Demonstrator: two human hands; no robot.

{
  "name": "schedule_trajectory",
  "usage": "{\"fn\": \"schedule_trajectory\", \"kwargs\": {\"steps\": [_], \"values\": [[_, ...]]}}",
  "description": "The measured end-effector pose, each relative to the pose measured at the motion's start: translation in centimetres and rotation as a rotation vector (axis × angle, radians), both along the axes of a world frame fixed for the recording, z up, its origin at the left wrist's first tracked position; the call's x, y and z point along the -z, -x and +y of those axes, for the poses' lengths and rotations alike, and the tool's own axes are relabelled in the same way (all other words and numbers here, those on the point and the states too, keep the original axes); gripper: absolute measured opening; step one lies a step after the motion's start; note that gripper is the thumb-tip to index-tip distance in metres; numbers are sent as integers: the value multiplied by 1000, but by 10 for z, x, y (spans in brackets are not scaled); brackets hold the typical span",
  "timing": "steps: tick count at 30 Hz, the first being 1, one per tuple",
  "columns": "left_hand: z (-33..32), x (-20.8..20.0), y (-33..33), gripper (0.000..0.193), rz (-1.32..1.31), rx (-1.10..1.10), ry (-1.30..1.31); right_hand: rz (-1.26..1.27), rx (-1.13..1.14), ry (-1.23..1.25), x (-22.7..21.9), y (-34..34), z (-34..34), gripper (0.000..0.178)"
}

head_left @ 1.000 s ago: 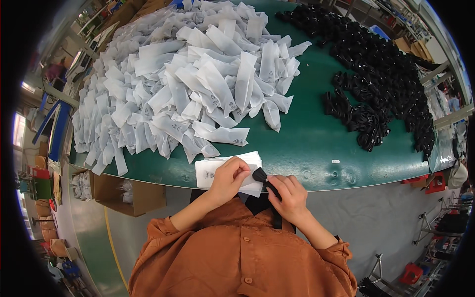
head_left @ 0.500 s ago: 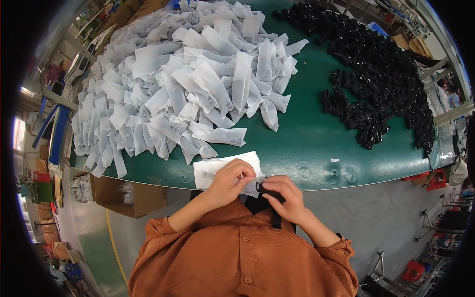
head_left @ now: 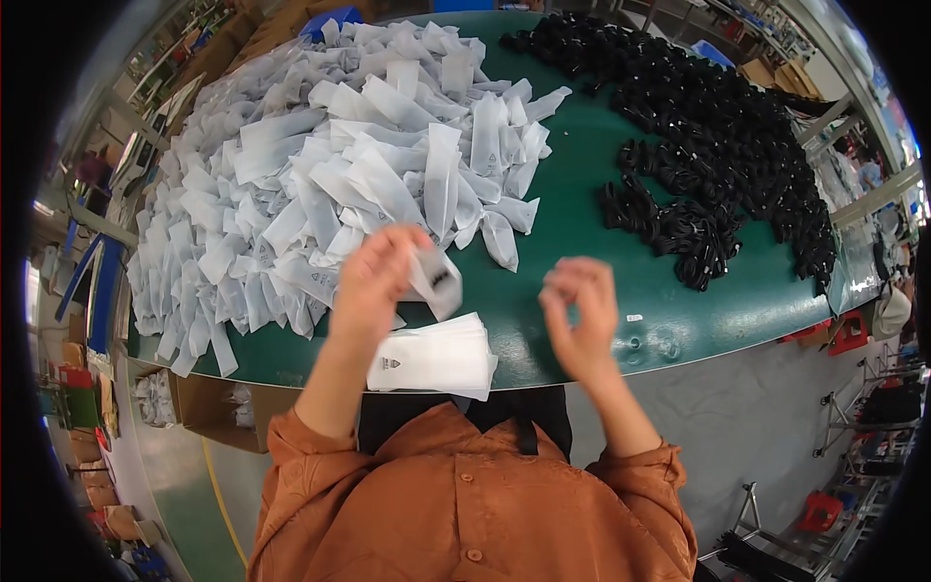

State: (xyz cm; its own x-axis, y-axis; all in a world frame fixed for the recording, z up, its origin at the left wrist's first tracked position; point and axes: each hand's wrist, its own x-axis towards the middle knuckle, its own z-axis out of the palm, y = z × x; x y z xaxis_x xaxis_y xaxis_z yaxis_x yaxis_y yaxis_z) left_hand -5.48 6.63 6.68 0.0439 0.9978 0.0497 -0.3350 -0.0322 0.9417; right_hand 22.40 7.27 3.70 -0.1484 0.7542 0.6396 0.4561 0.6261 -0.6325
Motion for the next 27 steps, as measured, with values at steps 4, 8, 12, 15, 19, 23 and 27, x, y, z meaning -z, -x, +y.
{"fn": "schedule_trajectory", "kwargs": {"steps": [4, 8, 12, 15, 19, 23, 27], "values": [[32, -14, 19, 23, 159, -270, -70, -330, 454, -117, 33, -50, 90, 29], [-5, 5, -5, 30, 998, -450, -532, -683, 608, 111, 59, -79, 123, 47], [-61, 54, -41, 25, 979, 102, -482, -525, 556, 25, 76, -73, 116, 40], [-75, 69, -48, 29, 1082, 167, -510, -123, 246, 466, 58, -60, 81, 33], [-78, 73, -56, 24, 1122, 64, -478, 308, -105, 861, 41, -40, 12, 29], [-78, 80, -60, 15, 1127, -41, -503, 388, -283, 1076, 36, -29, -35, 31], [-78, 79, -57, 10, 979, -25, -368, 425, -391, 1234, 34, -29, -49, 32]]}}
